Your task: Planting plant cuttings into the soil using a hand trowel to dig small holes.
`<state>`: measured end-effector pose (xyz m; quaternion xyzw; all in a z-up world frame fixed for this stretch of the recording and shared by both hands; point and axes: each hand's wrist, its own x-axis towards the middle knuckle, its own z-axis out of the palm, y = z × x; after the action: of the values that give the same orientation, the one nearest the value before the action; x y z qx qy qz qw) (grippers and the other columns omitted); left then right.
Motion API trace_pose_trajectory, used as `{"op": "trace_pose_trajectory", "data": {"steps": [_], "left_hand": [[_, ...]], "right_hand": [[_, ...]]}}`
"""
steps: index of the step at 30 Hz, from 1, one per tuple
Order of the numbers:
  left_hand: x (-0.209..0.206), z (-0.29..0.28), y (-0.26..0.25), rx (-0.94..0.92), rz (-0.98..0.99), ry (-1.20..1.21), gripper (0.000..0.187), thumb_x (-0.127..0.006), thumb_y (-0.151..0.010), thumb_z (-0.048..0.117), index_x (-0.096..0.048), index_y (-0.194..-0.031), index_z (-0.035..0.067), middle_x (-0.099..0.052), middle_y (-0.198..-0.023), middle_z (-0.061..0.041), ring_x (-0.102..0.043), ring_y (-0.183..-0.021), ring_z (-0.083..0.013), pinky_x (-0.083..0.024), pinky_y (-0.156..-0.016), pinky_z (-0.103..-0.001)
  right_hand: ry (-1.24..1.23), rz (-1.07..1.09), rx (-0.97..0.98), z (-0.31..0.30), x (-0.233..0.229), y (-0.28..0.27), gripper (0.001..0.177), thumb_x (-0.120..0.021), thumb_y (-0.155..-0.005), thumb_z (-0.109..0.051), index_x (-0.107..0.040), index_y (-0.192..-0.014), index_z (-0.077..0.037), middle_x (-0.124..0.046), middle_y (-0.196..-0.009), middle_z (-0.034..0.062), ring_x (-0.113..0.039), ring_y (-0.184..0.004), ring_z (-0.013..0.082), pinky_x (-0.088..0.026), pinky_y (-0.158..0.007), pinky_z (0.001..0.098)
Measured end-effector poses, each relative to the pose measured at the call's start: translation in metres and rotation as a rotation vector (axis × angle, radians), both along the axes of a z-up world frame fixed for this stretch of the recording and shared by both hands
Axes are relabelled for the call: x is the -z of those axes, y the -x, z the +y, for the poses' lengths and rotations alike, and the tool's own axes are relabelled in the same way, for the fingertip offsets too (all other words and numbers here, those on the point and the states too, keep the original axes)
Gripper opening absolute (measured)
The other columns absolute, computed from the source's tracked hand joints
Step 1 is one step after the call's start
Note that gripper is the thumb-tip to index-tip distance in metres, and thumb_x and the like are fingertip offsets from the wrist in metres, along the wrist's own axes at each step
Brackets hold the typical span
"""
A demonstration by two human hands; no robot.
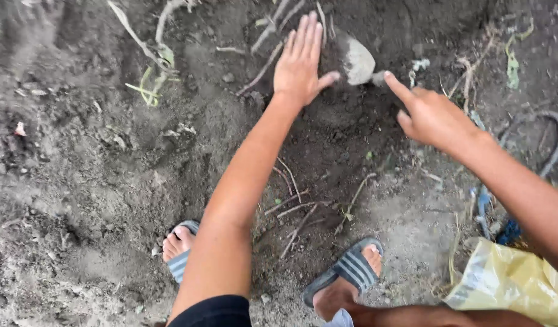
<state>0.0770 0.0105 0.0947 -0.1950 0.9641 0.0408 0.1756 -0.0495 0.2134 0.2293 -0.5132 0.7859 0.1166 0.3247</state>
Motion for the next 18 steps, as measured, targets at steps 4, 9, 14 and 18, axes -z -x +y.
{"op": "trace_pose_trajectory", "data": {"steps": [4, 9, 14, 18], "left_hand": [[0.009, 0.004, 0.003, 0.001, -0.004, 0.018, 0.109, -0.021, -0.1, 0.086, 0.002, -0.165, 0.001, 0.01, -0.17, -0.016, 0.009, -0.158, -0.0289, -0.003, -0.132, -0.042], [0.007, -0.002, -0.005, 0.009, 0.148, -0.034, 0.11, -0.022, -0.1, 0.084, -0.006, -0.165, -0.003, 0.003, -0.17, -0.019, 0.004, -0.158, -0.0309, -0.005, -0.131, -0.044], [0.004, 0.004, -0.014, 0.031, 0.16, -0.002, 0.105, -0.012, -0.099, 0.08, -0.005, -0.165, 0.0, 0.006, -0.169, -0.018, 0.005, -0.158, -0.0301, -0.001, -0.13, -0.045], [0.009, 0.005, -0.013, 0.061, 0.145, 0.026, 0.101, -0.015, -0.1, 0.079, -0.007, -0.165, 0.002, 0.005, -0.17, -0.016, 0.004, -0.159, -0.0281, -0.004, -0.13, -0.045]], "right_hand": [[-0.03, 0.092, -0.018, -0.005, -0.006, -0.008, 0.071, -0.052, -0.097, -0.001, -0.027, -0.163, -0.01, -0.066, -0.093, 0.0273, -0.062, -0.051, 0.0224, -0.063, -0.042, 0.0305], [-0.152, -0.135, 0.333, -0.023, -0.041, -0.01, 0.078, -0.046, -0.096, -0.002, -0.014, -0.165, -0.019, -0.056, -0.066, 0.0163, -0.042, -0.044, 0.02, -0.033, -0.035, 0.0298], [-0.045, -0.136, 0.291, -0.012, -0.048, -0.012, 0.079, -0.051, -0.095, 0.001, -0.014, -0.163, -0.013, -0.051, -0.053, 0.0124, -0.04, -0.038, 0.018, -0.029, -0.031, 0.0274], [-0.051, -0.149, 0.292, -0.01, -0.023, -0.033, 0.081, -0.053, -0.094, 0.003, -0.013, -0.163, -0.011, -0.053, -0.053, 0.0088, -0.045, -0.039, 0.0149, -0.037, -0.031, 0.0213]]}}
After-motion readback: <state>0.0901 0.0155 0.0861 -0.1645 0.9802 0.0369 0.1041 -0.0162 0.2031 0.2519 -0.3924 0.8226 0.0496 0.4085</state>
